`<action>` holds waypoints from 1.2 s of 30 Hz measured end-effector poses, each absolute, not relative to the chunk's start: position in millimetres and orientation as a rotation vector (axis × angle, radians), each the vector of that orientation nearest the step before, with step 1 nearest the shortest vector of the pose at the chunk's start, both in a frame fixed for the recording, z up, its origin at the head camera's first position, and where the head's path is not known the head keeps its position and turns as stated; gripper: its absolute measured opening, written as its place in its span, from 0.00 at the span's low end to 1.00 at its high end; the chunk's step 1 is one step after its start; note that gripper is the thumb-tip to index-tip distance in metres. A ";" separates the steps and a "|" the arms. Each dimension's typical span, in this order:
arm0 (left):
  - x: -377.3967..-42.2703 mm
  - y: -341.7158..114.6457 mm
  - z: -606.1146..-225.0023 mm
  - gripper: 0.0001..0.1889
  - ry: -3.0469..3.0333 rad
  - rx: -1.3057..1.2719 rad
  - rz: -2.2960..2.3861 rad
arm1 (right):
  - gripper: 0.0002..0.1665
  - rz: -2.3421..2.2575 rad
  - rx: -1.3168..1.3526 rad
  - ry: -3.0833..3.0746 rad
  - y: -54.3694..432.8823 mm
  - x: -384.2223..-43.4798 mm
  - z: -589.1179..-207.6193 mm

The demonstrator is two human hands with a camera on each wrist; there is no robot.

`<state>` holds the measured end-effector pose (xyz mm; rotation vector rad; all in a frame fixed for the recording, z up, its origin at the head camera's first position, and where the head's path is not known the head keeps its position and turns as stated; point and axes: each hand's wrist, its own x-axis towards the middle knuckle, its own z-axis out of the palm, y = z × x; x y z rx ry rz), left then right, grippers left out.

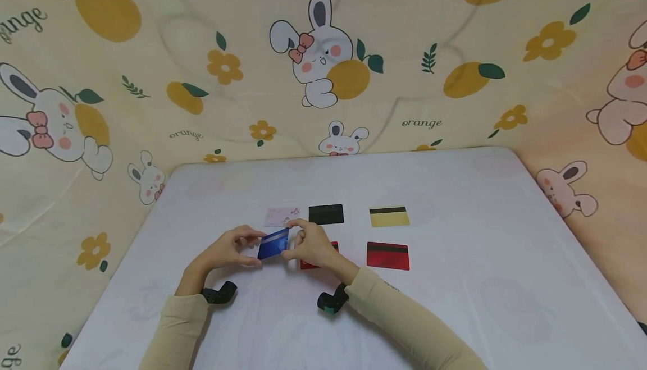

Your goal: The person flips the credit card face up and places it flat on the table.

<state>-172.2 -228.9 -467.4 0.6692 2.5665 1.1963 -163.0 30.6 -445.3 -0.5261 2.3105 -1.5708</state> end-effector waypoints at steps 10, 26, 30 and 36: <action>-171.5 -226.4 -456.4 0.37 2.588 0.703 1.134 | 0.36 -1.561 -0.526 2.329 29.2 -163.6 -443.7; -169.6 -202.9 -444.8 0.35 2.648 0.833 1.161 | 0.34 -1.479 -0.523 2.421 27.7 -162.2 -440.1; -168.8 -197.6 -443.8 0.35 2.647 0.868 1.154 | 0.34 -1.471 -0.511 2.433 27.1 -161.4 -439.9; -168.8 -191.0 -442.5 0.34 2.643 0.900 1.145 | 0.33 -1.473 -0.502 2.442 25.8 -160.7 -440.1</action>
